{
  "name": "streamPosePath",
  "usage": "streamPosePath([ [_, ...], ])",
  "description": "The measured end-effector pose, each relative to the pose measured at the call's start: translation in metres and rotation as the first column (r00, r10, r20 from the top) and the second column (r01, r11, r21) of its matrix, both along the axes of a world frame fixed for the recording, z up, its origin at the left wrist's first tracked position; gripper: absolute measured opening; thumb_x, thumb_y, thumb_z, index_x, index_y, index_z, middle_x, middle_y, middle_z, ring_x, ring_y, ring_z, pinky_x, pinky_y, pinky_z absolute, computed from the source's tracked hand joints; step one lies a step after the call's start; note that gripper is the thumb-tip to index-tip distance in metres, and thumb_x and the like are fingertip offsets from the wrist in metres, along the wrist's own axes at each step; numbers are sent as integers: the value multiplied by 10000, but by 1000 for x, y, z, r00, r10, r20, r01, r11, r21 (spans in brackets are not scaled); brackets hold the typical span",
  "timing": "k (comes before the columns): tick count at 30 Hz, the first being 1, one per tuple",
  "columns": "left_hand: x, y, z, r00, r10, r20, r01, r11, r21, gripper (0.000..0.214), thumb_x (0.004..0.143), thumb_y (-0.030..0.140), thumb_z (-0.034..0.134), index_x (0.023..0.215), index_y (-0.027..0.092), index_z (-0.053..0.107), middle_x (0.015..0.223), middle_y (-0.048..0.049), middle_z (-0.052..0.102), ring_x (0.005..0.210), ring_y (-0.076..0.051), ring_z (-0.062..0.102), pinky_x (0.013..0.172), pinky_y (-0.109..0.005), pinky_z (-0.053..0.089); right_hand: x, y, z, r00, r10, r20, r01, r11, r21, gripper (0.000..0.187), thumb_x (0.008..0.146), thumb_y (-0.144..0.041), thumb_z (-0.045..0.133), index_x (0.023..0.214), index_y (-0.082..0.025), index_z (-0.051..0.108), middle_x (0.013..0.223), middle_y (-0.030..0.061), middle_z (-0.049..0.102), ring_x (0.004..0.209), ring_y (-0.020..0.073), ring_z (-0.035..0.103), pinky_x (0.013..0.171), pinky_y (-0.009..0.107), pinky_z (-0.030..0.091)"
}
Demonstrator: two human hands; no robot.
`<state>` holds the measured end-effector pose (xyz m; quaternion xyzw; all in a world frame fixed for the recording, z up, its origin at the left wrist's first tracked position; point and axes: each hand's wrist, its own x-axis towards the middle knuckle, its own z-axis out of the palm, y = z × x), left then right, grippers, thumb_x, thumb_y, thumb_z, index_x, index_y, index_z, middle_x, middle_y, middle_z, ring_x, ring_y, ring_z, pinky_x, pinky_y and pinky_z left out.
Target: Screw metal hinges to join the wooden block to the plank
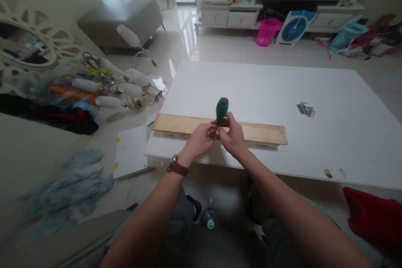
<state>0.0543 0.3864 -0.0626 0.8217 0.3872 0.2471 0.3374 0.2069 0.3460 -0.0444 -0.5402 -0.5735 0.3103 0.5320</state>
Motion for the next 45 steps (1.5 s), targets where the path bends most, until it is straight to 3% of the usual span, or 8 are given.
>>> streamPosePath([
  [8,2,4,-1,970,-12,241,78,961,-266,257,875,68,612,1085,125,749,1113,-117,810,1034,-233,758,998,-385,593,2,4,3,991,-57,117,43,992,118,197,812,-152,579,983,-246,607,981,48,673,935,228,664,776,364,572],
  [14,-1,7,-5,980,-9,200,49,979,-196,144,936,144,618,987,147,753,1011,-96,808,976,-234,753,939,-380,603,1,3,9,996,-68,53,64,994,90,197,805,-225,694,969,-250,590,900,5,667,850,204,649,756,353,559],
  [20,-1,8,0,965,-90,245,134,976,-170,229,984,222,598,1119,165,773,1158,-119,806,1091,-267,751,972,-397,606,3,3,12,993,-113,-14,114,987,111,175,851,-339,755,893,-246,612,827,-8,658,790,187,642,728,343,563],
  [25,-2,9,-4,949,-85,304,155,964,-217,248,982,282,612,1135,165,768,1184,-131,803,1122,-273,748,995,-402,608,5,3,11,996,-89,4,87,978,191,69,864,-276,731,902,-245,683,863,11,693,820,196,672,718,342,579],
  [30,-1,9,-15,937,-17,350,126,949,-290,227,958,283,612,1074,145,749,1170,-149,800,1074,-265,760,965,-413,625,5,1,11,1000,-15,-13,17,978,210,270,873,-191,683,1135,-258,692,1006,23,767,923,210,725,815,375,606],
  [33,0,10,-18,934,1,356,103,957,-272,212,928,246,618,1061,152,754,1157,-138,806,1103,-273,761,999,-426,615,3,2,10,999,-13,-45,22,981,192,316,850,-207,732,1154,-263,662,1024,22,750,939,209,727,800,364,612],
  [38,1,10,-14,937,-7,350,109,955,-275,245,922,256,632,1107,160,760,1142,-130,809,1114,-293,760,1005,-448,617,3,4,6,990,-73,-122,88,988,128,393,814,-269,807,1162,-281,625,911,-15,708,806,184,713,750,357,630],
  [45,-1,9,-6,942,-32,333,125,958,-260,239,918,225,611,1080,153,772,1104,-104,818,1082,-262,762,989,-394,614,4,1,6,997,-53,-62,63,981,181,418,857,-243,720,1251,-289,587,958,-3,731,874,192,711,830,382,607],
])
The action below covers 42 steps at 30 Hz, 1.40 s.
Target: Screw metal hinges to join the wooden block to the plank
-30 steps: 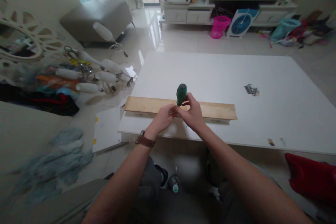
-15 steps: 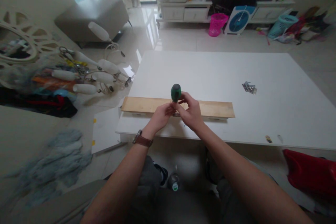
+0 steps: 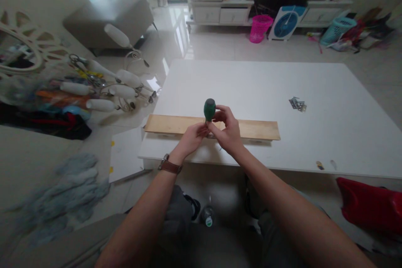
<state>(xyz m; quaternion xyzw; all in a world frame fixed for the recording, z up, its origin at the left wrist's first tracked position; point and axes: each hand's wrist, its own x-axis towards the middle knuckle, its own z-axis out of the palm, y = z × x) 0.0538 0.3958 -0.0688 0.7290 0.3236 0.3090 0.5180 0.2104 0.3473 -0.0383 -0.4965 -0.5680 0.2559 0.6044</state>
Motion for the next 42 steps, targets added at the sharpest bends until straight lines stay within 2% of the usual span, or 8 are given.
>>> streamPosePath([
  [6,3,-1,-5,995,79,-61,-76,996,45,209,916,187,593,1006,159,779,1038,-91,826,983,-243,770,917,-380,631,-3,2,3,1000,-14,-12,14,999,-47,385,808,-287,786,1141,-278,594,928,-10,699,837,189,694,760,359,607],
  [12,2,0,-4,1000,17,-15,-17,1000,-3,278,939,259,635,1161,157,768,1088,-105,820,1063,-263,763,982,-399,620,-1,0,-2,998,-58,1,58,997,-43,478,817,-236,756,1260,-297,586,932,-13,729,837,193,708,830,389,612],
  [16,-1,1,2,999,-14,-46,15,1000,13,259,929,251,633,1111,153,788,1103,-110,822,1068,-270,761,997,-403,608,-1,-2,1,999,-25,29,26,999,-40,443,838,-222,698,1261,-289,583,981,7,748,895,204,720,864,401,607],
  [24,3,1,-1,991,72,-113,-64,995,73,193,926,196,619,1002,164,793,1013,-81,828,1000,-248,766,926,-368,617,-2,2,4,999,-37,16,38,997,-74,345,824,-355,786,1095,-274,589,883,-23,674,814,180,674,712,331,589],
  [28,2,0,0,997,42,-68,-40,999,31,212,941,262,645,1063,173,793,1044,-95,828,1066,-272,761,985,-406,612,-2,1,1,998,-68,-2,67,995,-74,412,810,-323,803,1164,-283,597,849,-36,696,780,181,683,758,358,604],
  [32,0,0,3,999,-29,-18,29,999,12,237,953,296,642,1089,168,786,1108,-121,820,1159,-294,744,1041,-429,591,-2,-3,0,1000,-25,-5,24,998,-66,483,820,-220,742,1272,-285,583,954,0,767,840,199,731,832,391,604],
  [38,1,1,0,997,21,-70,-19,999,41,200,945,279,625,998,164,780,1004,-93,827,998,-262,769,932,-392,620,-3,-1,5,1000,2,22,-1,998,-60,368,833,-291,746,1167,-277,593,1004,23,756,944,225,731,815,387,598],
  [42,3,1,-3,995,54,-90,-49,997,55,181,917,217,612,968,157,775,968,-84,824,930,-245,764,874,-363,620,-3,2,4,999,-47,-1,46,993,-107,400,804,-371,808,1131,-277,598,884,-13,709,819,201,698,734,363,594],
])
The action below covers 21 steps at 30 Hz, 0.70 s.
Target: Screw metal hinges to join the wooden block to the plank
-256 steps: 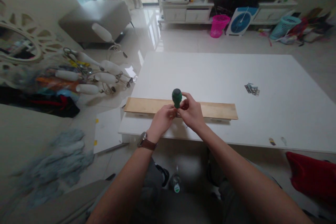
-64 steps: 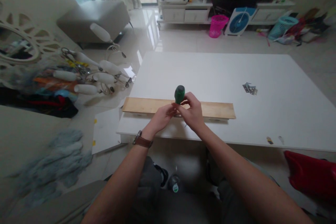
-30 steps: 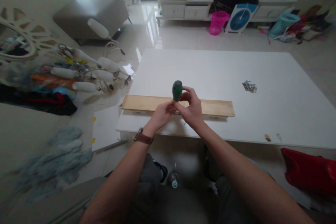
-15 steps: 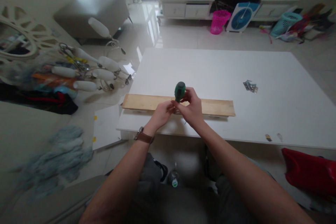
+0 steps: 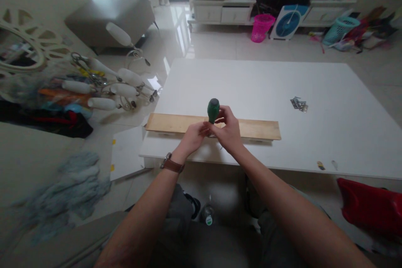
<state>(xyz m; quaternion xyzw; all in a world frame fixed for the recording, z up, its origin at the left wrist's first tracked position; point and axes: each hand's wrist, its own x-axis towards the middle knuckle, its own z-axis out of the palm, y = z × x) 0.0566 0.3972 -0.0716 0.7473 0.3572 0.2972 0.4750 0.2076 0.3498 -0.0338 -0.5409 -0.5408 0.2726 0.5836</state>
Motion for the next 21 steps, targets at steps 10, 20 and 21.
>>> streamPosePath([
  [10,-4,0,4,999,-39,7,39,999,-19,204,947,271,616,1027,167,772,1082,-107,820,1005,-253,762,950,-379,606,1,-5,-1,999,46,5,-46,998,42,370,856,-243,705,1205,-276,587,977,15,773,914,218,739,872,411,595],
  [20,-1,-1,2,1000,1,19,0,1000,-21,176,924,251,615,977,164,758,979,-86,818,937,-251,764,871,-367,615,0,-1,-2,1000,-14,16,14,999,42,410,800,-299,784,1164,-283,596,880,-19,704,811,200,691,750,373,593],
  [21,-1,-1,3,999,-6,40,8,999,-32,189,927,266,620,1008,166,758,1005,-90,819,966,-255,767,887,-373,618,0,-2,-2,1000,-10,18,9,999,48,431,799,-273,770,1191,-285,591,889,-18,716,820,201,698,771,380,597],
])
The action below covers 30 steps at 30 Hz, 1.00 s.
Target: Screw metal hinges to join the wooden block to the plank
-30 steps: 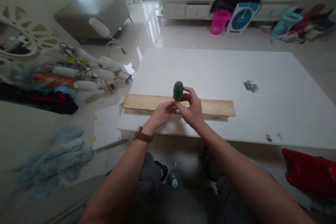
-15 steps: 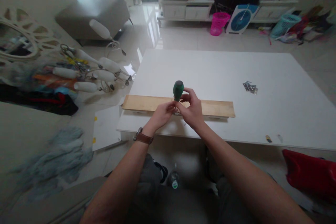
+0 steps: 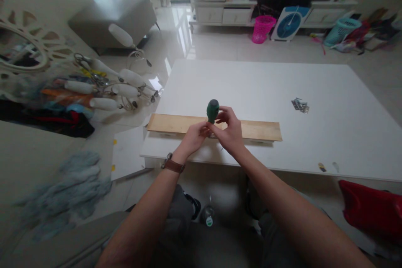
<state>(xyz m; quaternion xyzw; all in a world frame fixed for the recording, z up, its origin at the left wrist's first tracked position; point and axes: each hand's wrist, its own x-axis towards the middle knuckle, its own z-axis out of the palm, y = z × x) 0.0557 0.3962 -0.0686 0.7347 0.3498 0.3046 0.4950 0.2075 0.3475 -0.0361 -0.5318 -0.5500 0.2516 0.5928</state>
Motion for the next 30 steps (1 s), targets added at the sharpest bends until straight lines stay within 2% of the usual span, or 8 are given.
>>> streamPosePath([
  [5,-3,0,8,998,-61,-15,62,997,42,171,940,284,637,988,187,769,1077,-90,820,1070,-266,758,997,-400,593,-1,-4,3,999,35,16,-35,999,12,427,796,-205,706,1198,-279,581,963,9,762,861,203,715,837,397,598],
  [13,0,0,1,998,33,-50,-28,996,87,154,923,157,603,862,159,745,871,-58,805,835,-206,749,806,-311,599,-1,-1,6,999,33,23,-33,999,-8,344,783,-247,752,1090,-264,597,960,4,714,886,202,698,750,345,573],
  [20,3,-1,0,997,71,-33,-69,996,60,216,861,77,576,917,141,775,938,-76,828,868,-198,753,806,-299,607,0,1,3,1000,15,-25,-16,999,-35,364,767,-264,792,1087,-266,618,892,-17,682,798,179,673,681,320,555],
  [26,2,-2,-2,997,36,63,-34,999,-20,128,903,198,645,939,141,754,964,-90,826,926,-224,769,841,-330,627,-3,-1,0,1000,6,-22,-6,1000,-10,412,765,-219,759,1144,-275,606,883,-25,723,800,185,705,722,341,580],
  [30,0,-1,3,998,-29,48,30,999,-22,156,924,256,661,968,147,765,1024,-103,828,1007,-245,770,936,-369,611,-3,-2,-1,1000,4,-15,-4,1000,28,407,795,-209,726,1173,-277,591,919,-13,744,831,192,717,750,356,596],
])
